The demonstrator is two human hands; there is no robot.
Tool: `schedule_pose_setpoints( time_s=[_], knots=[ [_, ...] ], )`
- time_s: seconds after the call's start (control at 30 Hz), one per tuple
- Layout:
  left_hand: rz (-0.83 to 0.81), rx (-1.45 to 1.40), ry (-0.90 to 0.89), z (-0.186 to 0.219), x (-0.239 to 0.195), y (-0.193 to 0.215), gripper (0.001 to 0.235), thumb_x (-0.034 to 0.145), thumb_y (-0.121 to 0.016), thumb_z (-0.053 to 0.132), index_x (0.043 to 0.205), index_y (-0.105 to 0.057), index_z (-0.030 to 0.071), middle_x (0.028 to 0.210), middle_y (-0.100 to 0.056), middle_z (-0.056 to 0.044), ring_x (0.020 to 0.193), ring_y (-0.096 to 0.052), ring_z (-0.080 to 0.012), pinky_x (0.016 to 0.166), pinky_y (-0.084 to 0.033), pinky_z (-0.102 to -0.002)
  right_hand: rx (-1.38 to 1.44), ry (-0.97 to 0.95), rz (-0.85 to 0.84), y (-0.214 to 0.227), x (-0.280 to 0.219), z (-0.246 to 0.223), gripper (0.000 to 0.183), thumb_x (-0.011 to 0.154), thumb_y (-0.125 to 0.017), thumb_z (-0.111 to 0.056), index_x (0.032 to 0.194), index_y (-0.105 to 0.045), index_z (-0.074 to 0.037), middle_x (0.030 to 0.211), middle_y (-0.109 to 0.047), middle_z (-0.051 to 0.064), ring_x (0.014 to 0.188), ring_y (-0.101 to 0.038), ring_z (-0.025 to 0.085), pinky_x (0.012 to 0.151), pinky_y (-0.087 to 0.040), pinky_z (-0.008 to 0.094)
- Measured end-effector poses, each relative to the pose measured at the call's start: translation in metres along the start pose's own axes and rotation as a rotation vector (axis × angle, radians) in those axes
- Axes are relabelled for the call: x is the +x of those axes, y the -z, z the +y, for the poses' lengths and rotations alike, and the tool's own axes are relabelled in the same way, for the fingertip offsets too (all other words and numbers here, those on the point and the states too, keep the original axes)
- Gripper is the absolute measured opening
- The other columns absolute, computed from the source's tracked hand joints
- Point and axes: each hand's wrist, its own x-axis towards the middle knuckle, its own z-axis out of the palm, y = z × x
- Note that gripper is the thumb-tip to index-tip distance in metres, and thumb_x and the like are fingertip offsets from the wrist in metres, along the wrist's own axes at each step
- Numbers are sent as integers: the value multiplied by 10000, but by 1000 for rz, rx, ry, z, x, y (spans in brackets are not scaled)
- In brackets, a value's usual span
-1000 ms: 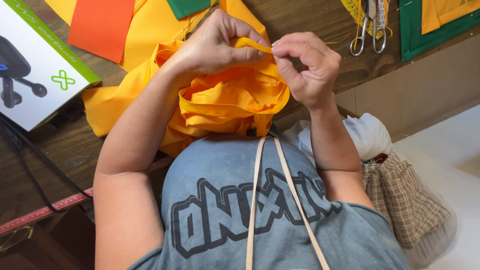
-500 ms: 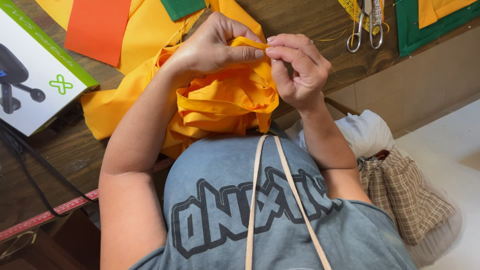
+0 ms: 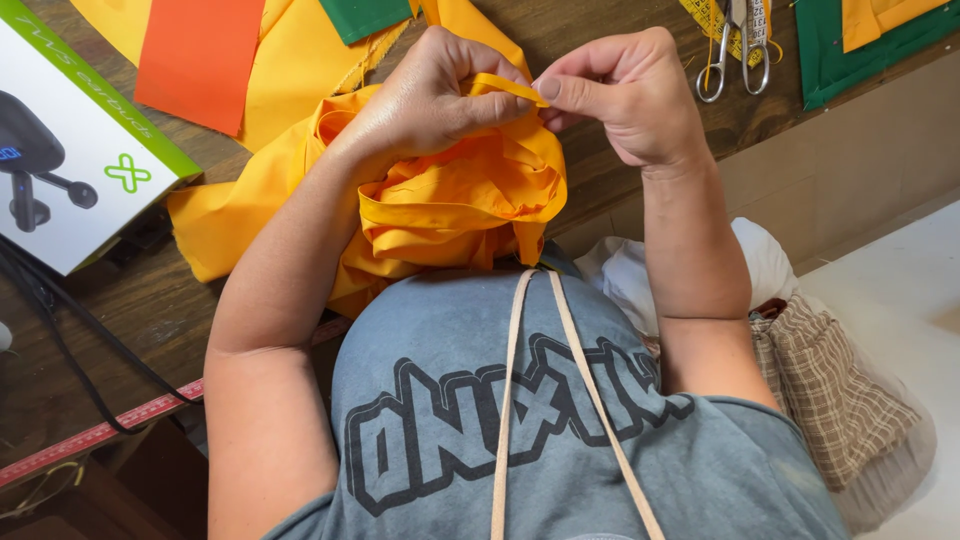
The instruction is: Trimming the edges of a yellow fabric piece using scissors
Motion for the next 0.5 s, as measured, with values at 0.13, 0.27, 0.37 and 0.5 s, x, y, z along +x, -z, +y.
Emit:
schedule_pose_setpoints(
  time_s=[0.13, 0.27, 0.37, 0.5],
  knots=[
    [20, 47, -32, -7, 2, 0, 128, 984, -686, 157, 1040, -770, 79, 898, -749, 29, 762, -617, -9, 667, -502, -179, -135, 54, -9, -5, -6, -7, 134, 966, -804, -35, 1040, -743, 58, 855, -734, 162, 709, -700, 156, 682, -625, 205],
    [16, -25, 3, 1, 0, 1, 133, 999, -720, 201, 1034, -769, 83, 942, -771, 8, 796, -668, -27, 687, -540, -177, -400, 189, 14, -13, -11, -16, 78, 1023, -778, 0, 1075, -753, 52, 879, -742, 123, 772, -689, 118, 720, -620, 211],
    [18, -14, 22, 2, -1, 2, 140, 999, -732, 218, 1040, -772, 90, 933, -769, 26, 784, -639, 0, 672, -517, -165, -425, 220, -1, -13, -10, -17, 54, 1036, -766, 21, 1050, -738, 65, 863, -731, 136, 755, -702, 146, 702, -624, 226],
    [34, -31, 18, 11, -1, 1, 206, 956, -811, 284, 1030, -795, 93, 947, -781, 11, 800, -641, -1, 678, -524, -160, -356, 169, 38, -14, -11, -12, 33, 1014, -771, 32, 1032, -745, 42, 906, -753, 103, 780, -686, 88, 703, -582, 170]
  ],
)
